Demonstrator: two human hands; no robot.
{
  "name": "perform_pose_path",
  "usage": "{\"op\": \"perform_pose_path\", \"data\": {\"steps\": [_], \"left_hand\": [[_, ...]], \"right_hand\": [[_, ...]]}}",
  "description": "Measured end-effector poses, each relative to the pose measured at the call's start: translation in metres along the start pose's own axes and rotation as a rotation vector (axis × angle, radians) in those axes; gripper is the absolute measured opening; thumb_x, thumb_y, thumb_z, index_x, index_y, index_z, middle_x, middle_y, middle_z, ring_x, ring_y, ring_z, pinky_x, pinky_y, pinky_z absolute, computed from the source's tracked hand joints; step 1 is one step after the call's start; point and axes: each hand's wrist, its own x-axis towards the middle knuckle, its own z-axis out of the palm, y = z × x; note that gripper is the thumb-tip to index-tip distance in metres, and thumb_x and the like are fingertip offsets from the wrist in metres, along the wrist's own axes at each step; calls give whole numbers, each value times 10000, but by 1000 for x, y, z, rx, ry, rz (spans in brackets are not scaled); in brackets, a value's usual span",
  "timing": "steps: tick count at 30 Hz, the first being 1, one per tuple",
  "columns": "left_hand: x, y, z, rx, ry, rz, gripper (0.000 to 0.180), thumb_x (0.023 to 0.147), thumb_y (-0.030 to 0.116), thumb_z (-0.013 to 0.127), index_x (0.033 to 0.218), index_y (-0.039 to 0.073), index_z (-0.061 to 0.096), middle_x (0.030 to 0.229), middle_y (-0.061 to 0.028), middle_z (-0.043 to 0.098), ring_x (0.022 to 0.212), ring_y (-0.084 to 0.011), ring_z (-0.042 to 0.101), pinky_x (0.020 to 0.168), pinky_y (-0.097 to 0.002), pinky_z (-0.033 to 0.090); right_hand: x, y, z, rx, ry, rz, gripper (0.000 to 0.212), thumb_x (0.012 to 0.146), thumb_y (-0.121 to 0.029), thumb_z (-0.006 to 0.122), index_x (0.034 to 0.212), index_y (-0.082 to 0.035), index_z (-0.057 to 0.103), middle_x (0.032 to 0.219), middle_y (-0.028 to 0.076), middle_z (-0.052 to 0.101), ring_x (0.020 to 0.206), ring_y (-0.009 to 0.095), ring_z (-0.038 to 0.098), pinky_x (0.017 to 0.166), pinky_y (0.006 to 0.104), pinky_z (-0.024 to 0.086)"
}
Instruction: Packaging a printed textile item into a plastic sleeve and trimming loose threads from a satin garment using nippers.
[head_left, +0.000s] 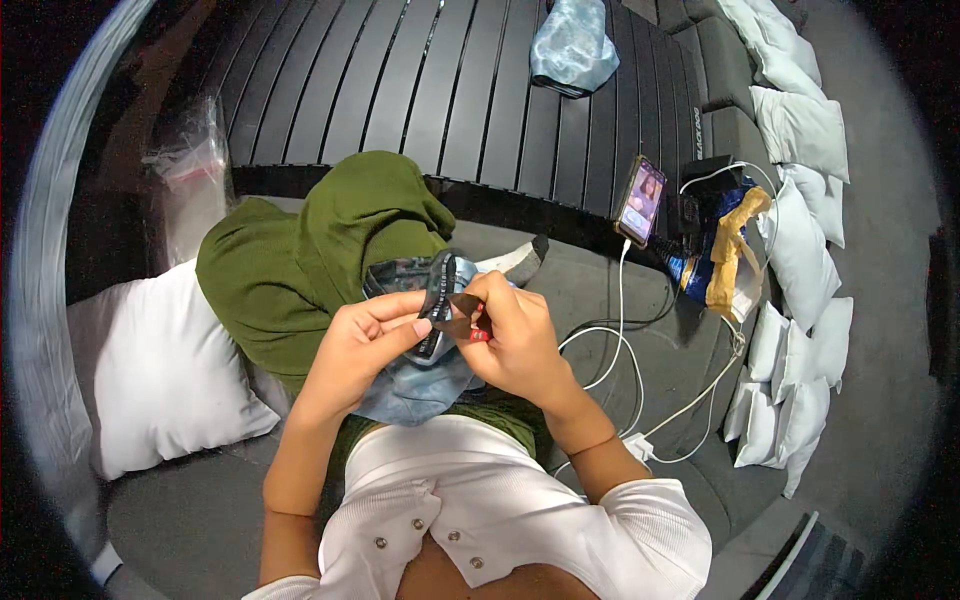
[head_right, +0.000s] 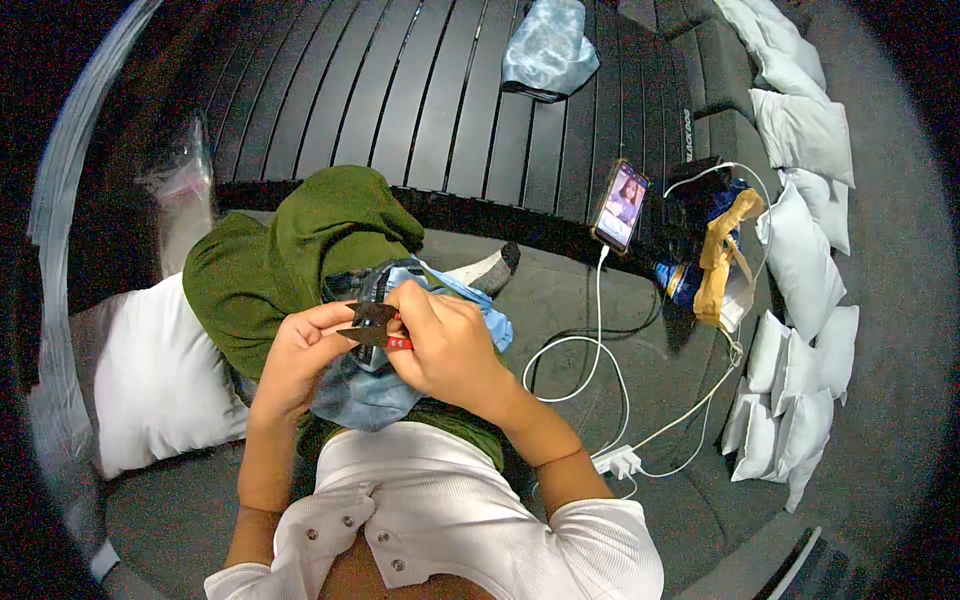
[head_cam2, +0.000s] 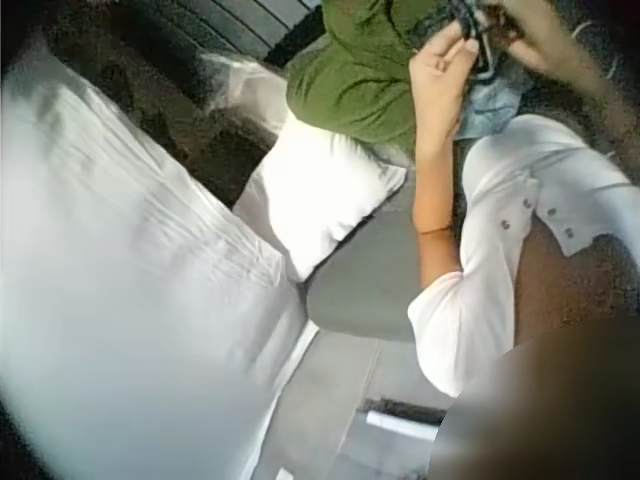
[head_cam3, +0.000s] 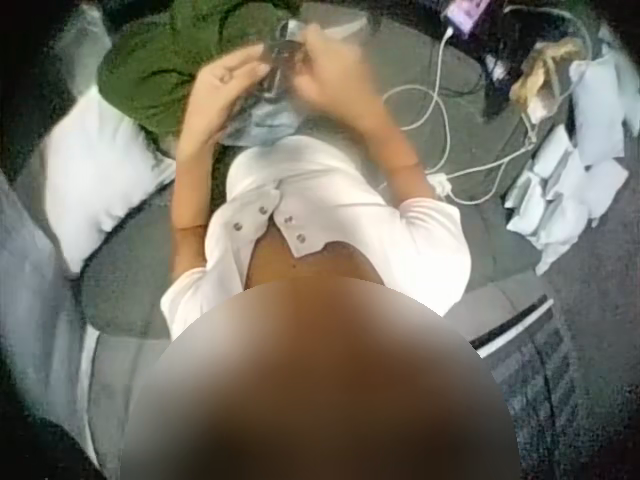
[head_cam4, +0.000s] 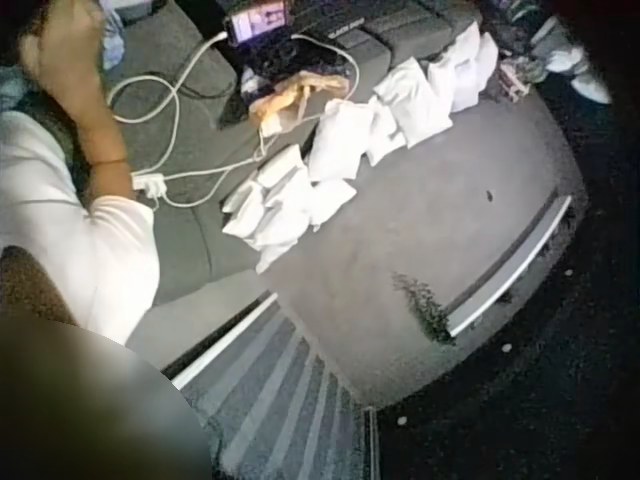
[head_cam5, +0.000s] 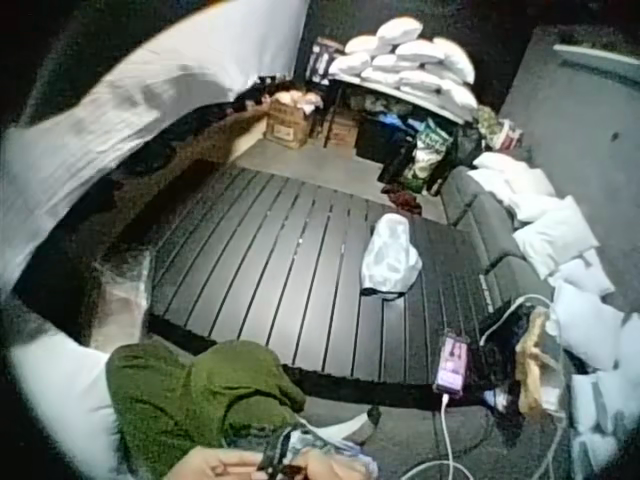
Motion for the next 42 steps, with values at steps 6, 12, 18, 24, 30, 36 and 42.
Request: {"op": "perform_pose_path", "data": {"steps": [6, 12, 18, 24, 30, 36, 42], "left_hand": [[-14, -4, -2, 12, 17, 5, 303, 828, 35, 555, 1115, -57, 531, 1006, -56, 608, 849, -54, 554, 769, -176, 425], [-28, -2, 10, -55, 86, 27, 224, 770, -13, 545, 990, -49, 567, 931, -68, 623, 787, -58, 557, 718, -187, 433], [-42, -16, -1, 7, -41, 75, 291, 837, 77, 558, 1098, -53, 548, 992, -44, 610, 870, -56, 545, 798, -188, 408], [-53, -19, -4, 40, -83, 51, 287, 833, 84, 566, 1086, -51, 555, 991, -44, 611, 877, -54, 543, 799, -187, 407], [-70, -16, 6, 26, -33, 103, 289, 780, 42, 571, 1048, -65, 564, 924, -46, 619, 766, -58, 547, 711, -177, 421], [-99, -13, 5, 68, -12, 114, 261, 782, 30, 581, 1014, -87, 576, 941, -95, 625, 843, -107, 574, 779, -222, 437], [-129, -19, -1, 98, -101, 178, 283, 816, 31, 577, 1072, -85, 545, 974, -73, 604, 847, -80, 558, 757, -197, 449]], "right_hand": [[-7, -6, 7, 49, 9, -39, 259, 644, -26, 675, 776, -33, 453, 609, 57, 494, 459, 183, 488, 453, 262, 400], [-15, -18, 9, 1, 20, -31, 287, 630, -46, 696, 780, -34, 451, 582, 48, 475, 459, 168, 487, 446, 258, 393], [-28, -30, 11, -26, 23, -72, 288, 635, -57, 692, 793, -37, 452, 577, 49, 477, 447, 184, 484, 445, 267, 394], [-39, -41, 15, -45, 49, -74, 274, 653, -60, 683, 794, -38, 449, 568, 53, 470, 437, 186, 468, 433, 275, 375], [-45, -49, 21, 52, 69, -152, 265, 707, -108, 682, 782, -45, 436, 548, 42, 417, 416, 152, 395, 407, 251, 318], [-49, -64, 22, 151, 45, -255, 277, 748, -180, 683, 797, -40, 448, 554, 13, 402, 424, 116, 363, 396, 240, 282], [-57, -98, 20, 229, 2, -334, 287, 758, -219, 675, 910, -33, 516, 526, 10, 412, 409, 113, 389, 398, 240, 305]]}}
